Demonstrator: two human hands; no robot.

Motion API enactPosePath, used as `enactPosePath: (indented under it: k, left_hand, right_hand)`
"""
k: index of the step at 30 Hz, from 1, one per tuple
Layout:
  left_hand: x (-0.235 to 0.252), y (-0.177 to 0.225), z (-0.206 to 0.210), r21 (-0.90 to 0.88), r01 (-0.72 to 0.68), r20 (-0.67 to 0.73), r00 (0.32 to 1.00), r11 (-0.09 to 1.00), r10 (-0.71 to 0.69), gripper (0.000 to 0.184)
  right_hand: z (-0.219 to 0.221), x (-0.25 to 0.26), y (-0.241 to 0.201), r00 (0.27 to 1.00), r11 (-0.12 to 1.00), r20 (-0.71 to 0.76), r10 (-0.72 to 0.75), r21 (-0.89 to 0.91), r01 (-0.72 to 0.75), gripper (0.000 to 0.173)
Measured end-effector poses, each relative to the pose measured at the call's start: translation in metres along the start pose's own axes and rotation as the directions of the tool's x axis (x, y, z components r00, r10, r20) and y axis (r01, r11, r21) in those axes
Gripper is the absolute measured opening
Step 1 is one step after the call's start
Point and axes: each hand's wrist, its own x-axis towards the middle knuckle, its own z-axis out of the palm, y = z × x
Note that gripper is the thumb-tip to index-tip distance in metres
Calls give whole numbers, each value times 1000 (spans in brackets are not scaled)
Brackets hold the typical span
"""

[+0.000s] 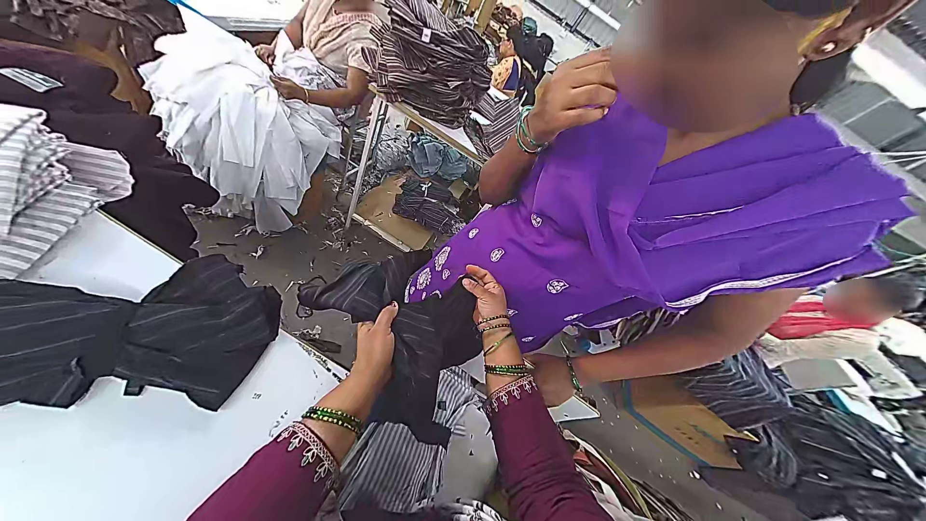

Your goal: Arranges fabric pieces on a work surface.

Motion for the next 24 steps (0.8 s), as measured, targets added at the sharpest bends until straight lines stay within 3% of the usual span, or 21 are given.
enactPosePath:
  k: [12, 24]
  left_hand:
    - [1, -2, 0, -7, -8, 3, 1000, 1000, 8, 21]
    - [1, -3, -1, -14, -21, 4, 1000, 1000, 21, 21]
  right_hand:
    - [0, -1, 1, 999, 999, -38, -25, -49, 24, 10]
    - [-2, -2, 1, 994, 1000, -112, -18, 16, 20, 19]
